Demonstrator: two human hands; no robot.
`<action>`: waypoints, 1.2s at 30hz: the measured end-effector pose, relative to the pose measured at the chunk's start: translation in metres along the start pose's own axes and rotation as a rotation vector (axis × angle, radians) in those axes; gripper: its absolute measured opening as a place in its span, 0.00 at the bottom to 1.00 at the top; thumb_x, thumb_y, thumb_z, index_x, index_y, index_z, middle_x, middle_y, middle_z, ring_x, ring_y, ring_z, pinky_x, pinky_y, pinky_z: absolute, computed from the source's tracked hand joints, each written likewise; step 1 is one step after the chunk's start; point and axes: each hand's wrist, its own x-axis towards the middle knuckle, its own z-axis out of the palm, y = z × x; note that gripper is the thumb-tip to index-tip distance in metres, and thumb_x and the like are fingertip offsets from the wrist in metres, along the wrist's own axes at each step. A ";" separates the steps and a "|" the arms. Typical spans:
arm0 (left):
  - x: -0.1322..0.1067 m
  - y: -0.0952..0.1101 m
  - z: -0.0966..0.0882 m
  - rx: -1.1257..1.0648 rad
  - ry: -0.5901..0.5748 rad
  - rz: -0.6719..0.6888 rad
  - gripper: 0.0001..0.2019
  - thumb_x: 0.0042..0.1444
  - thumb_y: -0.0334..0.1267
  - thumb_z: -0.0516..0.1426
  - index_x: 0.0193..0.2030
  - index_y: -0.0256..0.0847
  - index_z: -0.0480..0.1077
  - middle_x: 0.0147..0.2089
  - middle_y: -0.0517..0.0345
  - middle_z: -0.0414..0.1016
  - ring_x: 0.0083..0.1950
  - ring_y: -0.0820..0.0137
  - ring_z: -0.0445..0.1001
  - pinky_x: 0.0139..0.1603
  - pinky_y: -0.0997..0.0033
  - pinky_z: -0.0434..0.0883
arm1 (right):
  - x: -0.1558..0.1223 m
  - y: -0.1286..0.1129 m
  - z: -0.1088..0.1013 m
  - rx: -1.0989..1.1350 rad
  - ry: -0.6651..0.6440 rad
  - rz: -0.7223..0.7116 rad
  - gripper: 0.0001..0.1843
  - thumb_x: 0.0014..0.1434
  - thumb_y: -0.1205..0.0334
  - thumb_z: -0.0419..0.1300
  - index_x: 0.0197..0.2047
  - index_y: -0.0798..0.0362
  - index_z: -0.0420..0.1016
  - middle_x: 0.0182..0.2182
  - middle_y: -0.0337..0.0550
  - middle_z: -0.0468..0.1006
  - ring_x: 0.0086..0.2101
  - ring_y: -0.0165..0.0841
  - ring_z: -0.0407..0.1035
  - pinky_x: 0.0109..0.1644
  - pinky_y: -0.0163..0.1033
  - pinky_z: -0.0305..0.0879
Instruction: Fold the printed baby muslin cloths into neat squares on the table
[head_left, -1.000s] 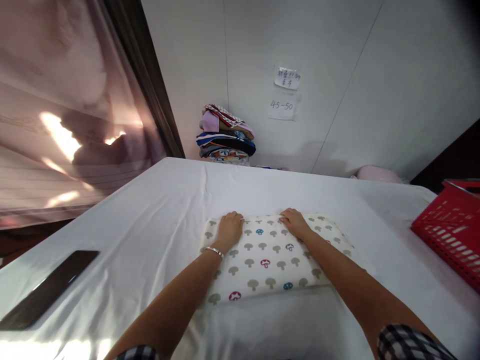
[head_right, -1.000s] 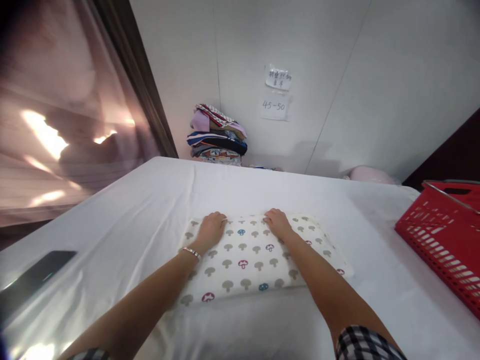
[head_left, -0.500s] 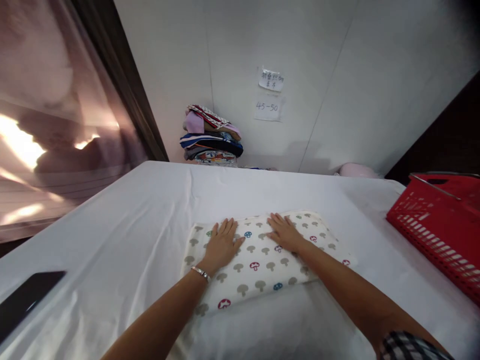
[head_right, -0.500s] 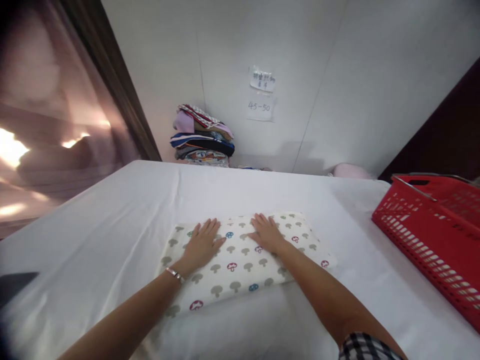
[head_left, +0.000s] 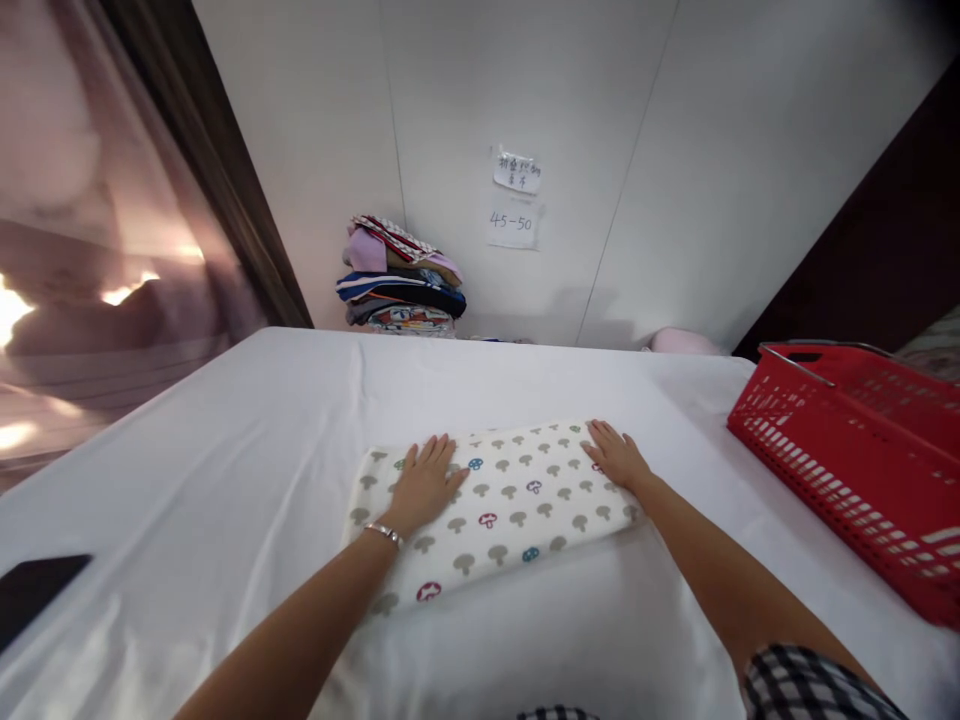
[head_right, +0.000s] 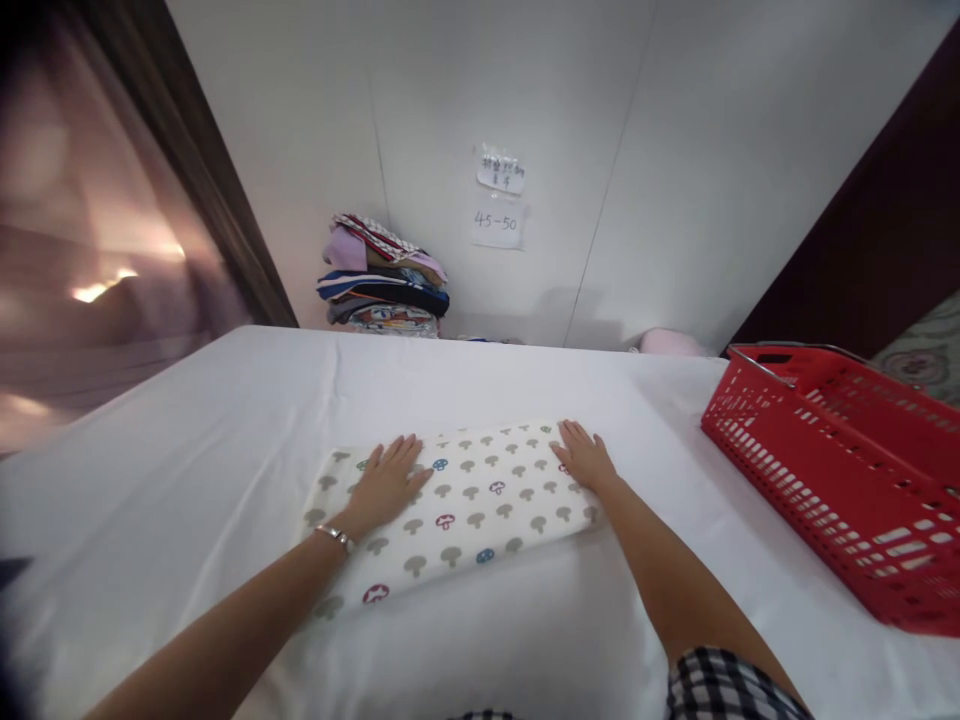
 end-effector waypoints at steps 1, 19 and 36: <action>-0.001 0.000 -0.003 -0.006 -0.028 -0.006 0.27 0.60 0.51 0.43 0.63 0.40 0.56 0.66 0.49 0.53 0.68 0.58 0.47 0.65 0.49 0.45 | -0.001 -0.001 -0.004 0.008 -0.021 0.001 0.29 0.64 0.49 0.38 0.65 0.48 0.48 0.65 0.45 0.46 0.64 0.36 0.39 0.62 0.56 0.42; -0.082 -0.032 -0.025 -0.189 0.208 -0.441 0.21 0.59 0.44 0.48 0.57 0.39 0.61 0.65 0.46 0.56 0.65 0.60 0.52 0.60 0.57 0.57 | -0.054 0.050 0.037 0.139 0.217 0.003 0.30 0.59 0.46 0.40 0.56 0.52 0.65 0.60 0.46 0.60 0.61 0.42 0.51 0.61 0.52 0.53; -0.157 -0.004 -0.053 -0.531 0.049 -0.802 0.26 0.56 0.44 0.50 0.62 0.42 0.53 0.46 0.49 0.74 0.45 0.63 0.73 0.41 0.66 0.67 | -0.129 -0.121 0.044 0.118 0.270 -0.690 0.31 0.62 0.52 0.48 0.67 0.41 0.44 0.62 0.41 0.55 0.61 0.41 0.51 0.62 0.54 0.49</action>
